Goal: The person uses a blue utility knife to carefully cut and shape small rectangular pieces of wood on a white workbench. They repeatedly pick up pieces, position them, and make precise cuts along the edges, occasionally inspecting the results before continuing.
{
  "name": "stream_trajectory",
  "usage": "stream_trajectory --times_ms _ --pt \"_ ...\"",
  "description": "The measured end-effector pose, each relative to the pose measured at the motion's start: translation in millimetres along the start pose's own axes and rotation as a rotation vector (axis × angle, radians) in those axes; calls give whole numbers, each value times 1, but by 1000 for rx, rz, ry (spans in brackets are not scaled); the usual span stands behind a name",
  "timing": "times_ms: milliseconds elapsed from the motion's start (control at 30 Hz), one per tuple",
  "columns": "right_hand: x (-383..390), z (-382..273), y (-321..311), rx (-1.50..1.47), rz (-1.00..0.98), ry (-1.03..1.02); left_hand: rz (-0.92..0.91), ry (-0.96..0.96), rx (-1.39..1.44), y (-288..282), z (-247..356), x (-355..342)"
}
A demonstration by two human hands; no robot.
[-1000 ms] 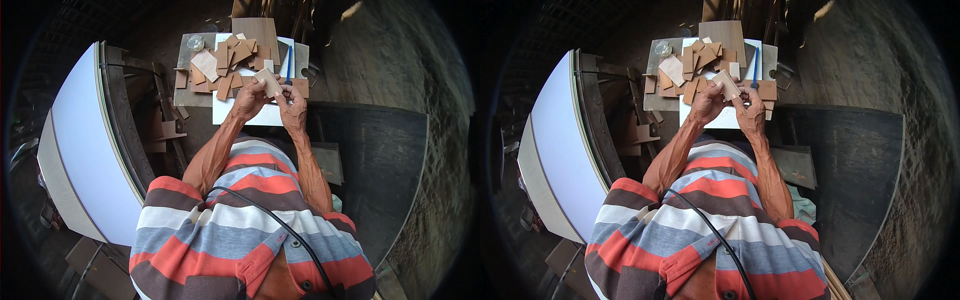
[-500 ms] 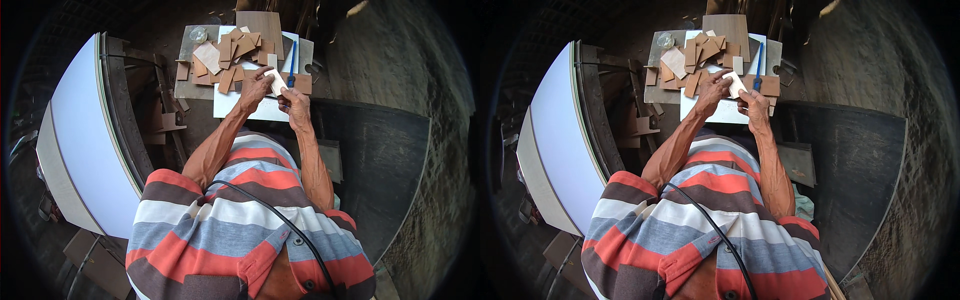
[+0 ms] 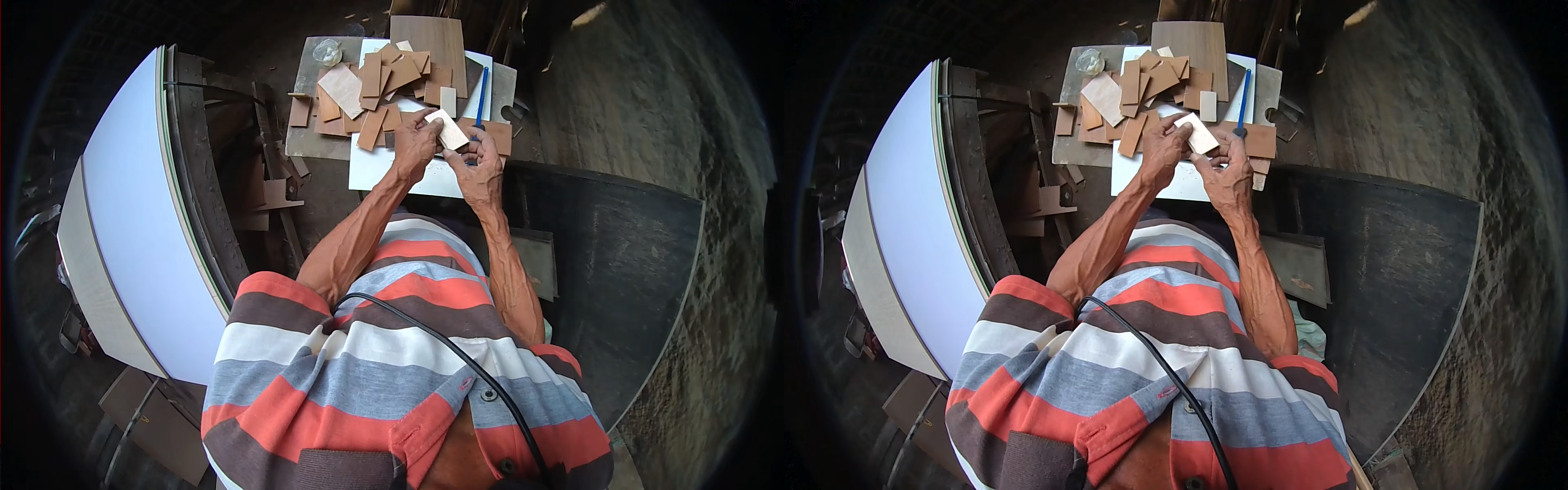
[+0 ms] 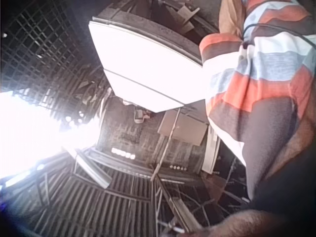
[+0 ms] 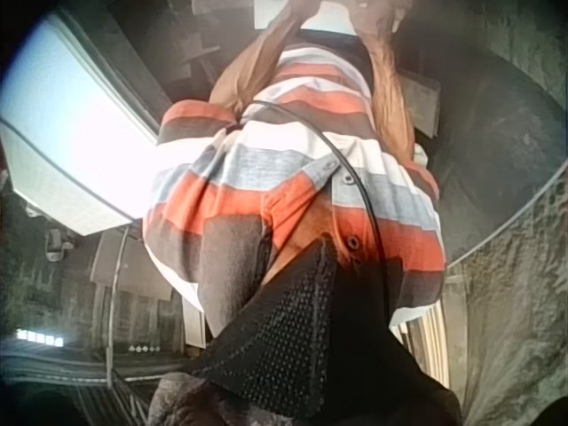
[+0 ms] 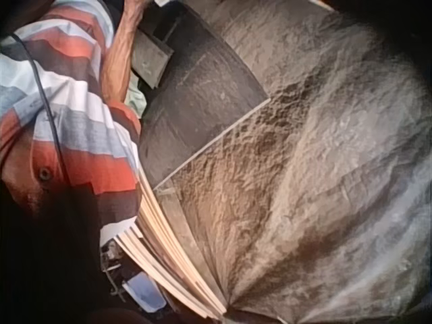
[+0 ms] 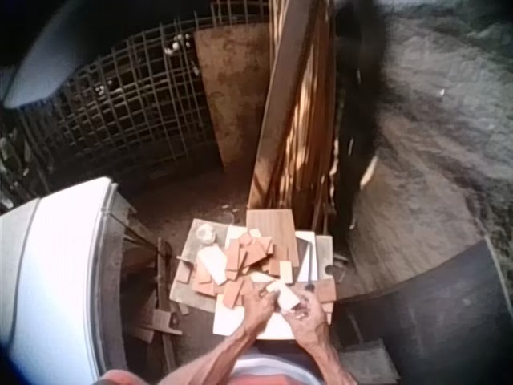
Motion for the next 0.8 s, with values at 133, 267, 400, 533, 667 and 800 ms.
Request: stream_trajectory --times_ms 133,267,400,533,667,800 --pt "-1 -12 2 207 21 -51 32 49 -57 2 3 3" --pt "1 -23 1 356 59 -120 47 44 -33 2 4 5" --pt "1 -27 2 463 77 -180 53 30 -18 2 2 5" --pt "1 -24 2 421 65 -127 41 46 -64 1 5 5" --pt "-1 -7 2 210 73 -69 98 72 -111 -3 6 6" --pt "-1 -8 -2 237 102 -115 53 79 -112 3 8 9"
Point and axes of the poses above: each hand's wrist, its own x-axis away from the middle knuckle, its own y-axis out of the palm, z = x × y, the point moved 10 cm from there along -x, towards the middle knuckle
